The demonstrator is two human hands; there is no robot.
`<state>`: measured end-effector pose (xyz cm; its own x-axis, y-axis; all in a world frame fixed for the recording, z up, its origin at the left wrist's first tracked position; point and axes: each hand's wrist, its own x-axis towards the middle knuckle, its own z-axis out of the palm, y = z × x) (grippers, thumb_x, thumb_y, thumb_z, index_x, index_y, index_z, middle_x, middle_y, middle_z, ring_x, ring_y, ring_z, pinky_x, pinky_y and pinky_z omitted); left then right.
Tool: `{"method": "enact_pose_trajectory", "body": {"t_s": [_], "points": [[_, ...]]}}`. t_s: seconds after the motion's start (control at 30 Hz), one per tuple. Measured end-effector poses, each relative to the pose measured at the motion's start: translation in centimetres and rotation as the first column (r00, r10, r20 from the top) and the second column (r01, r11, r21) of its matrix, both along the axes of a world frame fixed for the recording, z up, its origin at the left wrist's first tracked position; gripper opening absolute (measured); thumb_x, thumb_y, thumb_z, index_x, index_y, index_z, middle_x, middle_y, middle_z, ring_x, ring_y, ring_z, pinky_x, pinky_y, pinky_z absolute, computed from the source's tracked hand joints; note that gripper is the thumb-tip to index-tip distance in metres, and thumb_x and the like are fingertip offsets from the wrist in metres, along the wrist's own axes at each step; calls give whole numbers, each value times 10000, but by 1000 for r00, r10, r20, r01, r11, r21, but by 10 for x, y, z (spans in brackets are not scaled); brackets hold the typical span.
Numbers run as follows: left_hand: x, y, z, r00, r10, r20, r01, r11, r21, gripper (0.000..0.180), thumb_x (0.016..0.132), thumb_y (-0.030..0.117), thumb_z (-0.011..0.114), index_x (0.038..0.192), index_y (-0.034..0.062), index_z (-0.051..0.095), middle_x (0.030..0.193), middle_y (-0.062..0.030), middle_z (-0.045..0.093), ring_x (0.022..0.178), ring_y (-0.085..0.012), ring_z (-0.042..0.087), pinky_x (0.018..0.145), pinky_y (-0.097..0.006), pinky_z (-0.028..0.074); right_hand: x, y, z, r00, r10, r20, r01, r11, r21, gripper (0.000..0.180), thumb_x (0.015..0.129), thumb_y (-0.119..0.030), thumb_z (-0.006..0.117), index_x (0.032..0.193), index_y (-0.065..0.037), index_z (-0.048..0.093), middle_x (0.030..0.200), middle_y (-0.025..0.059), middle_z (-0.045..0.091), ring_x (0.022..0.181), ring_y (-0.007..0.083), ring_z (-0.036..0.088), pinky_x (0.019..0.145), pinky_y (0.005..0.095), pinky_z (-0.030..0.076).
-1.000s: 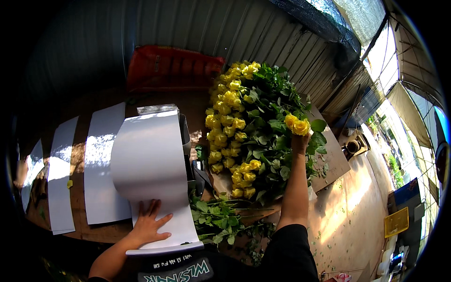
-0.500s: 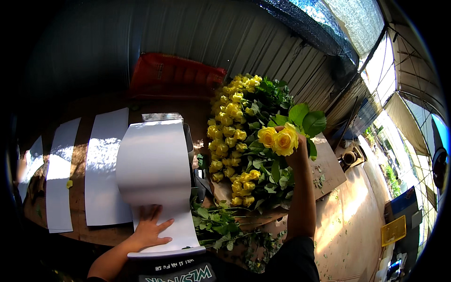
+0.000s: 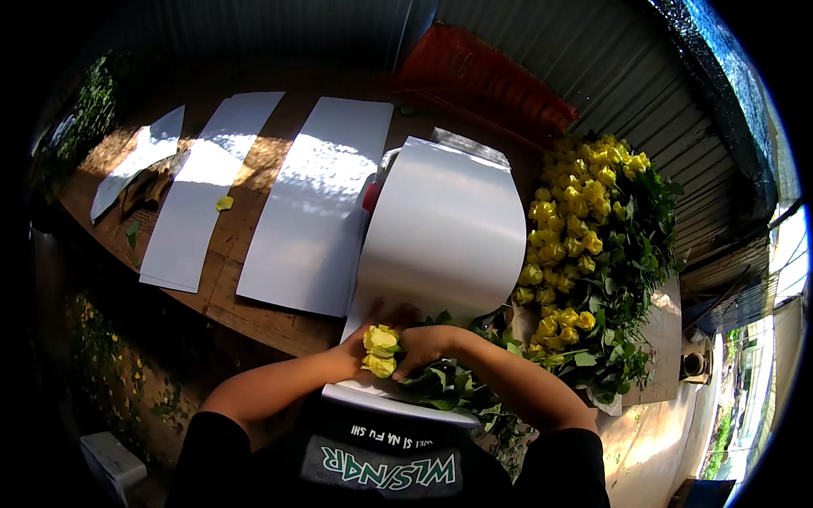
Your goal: The person carries a large bunch of yellow roses to a wooden table, places them down, and then repeatedly picks individual roses to arrange them inside a white box lined with paper. The person folds the paper around the roses as they place them into the box.
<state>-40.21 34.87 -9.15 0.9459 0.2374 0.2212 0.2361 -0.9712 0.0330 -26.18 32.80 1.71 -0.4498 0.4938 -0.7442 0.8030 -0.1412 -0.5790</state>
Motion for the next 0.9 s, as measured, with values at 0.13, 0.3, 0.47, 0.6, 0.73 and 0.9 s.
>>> {"method": "enact_pose_trajectory", "body": {"t_s": [0.13, 0.3, 0.47, 0.6, 0.73, 0.9], "points": [[-14, 3, 7, 934, -63, 351, 197, 911, -363, 531, 778, 372, 452, 1237, 135, 328, 1213, -79, 413, 1176, -251, 321, 1004, -503, 82, 7, -5, 7, 897, 5, 441, -145, 948, 284, 480, 607, -426, 694, 775, 10, 585, 715, 142, 593, 664, 277, 575, 635, 357, 452], [-5, -5, -18, 865, 380, 329, 363, -20, -931, 531, 696, 241, 576, 1179, 139, 379, 1234, -120, 385, 1184, -290, 307, 1012, -488, 92, -21, -55, 39, 921, -276, 277, -79, 561, 824, 295, 697, -319, 629, 824, -58, 581, 735, 70, 574, 620, 253, 571, 557, 348, 455], [-4, 9, -1, 980, -134, 149, 194, 822, -536, 440, 629, 161, 586, 1056, 174, 482, 1231, -110, 399, 1181, -342, 293, 1030, -427, 138, -13, -71, -24, 864, -20, 504, -385, 618, 685, 213, 728, -271, 566, 692, -62, 547, 644, 68, 559, 533, 219, 573, 458, 318, 453], [-9, 15, 7, 984, -181, 1, 137, 744, -654, 349, 695, 135, 544, 1042, 160, 511, 1186, -77, 450, 1098, -317, 395, 937, -380, 311, -13, -73, -29, 947, 31, 319, -279, 574, 770, 157, 727, -214, 541, 680, -65, 538, 632, 59, 549, 538, 216, 572, 457, 318, 450], [-13, 32, 18, 968, -235, 83, 215, 621, -754, 296, 748, 101, 519, 1043, 112, 529, 1070, -59, 532, 920, -281, 524, 760, -326, 443, -15, -73, -36, 988, 91, 122, -152, 652, 743, 177, 772, -241, 518, 755, -68, 553, 694, 60, 543, 551, 226, 566, 471, 331, 453], [-7, 35, 24, 927, -305, 218, 352, 514, -782, 207, 783, 191, 521, 907, 47, 602, 1065, -124, 537, 908, -305, 524, 780, -358, 421, -5, -76, -40, 995, 43, 93, -98, 661, 744, 198, 777, -264, 521, 774, -70, 555, 727, 65, 548, 523, 227, 563, 455, 326, 461]]}}
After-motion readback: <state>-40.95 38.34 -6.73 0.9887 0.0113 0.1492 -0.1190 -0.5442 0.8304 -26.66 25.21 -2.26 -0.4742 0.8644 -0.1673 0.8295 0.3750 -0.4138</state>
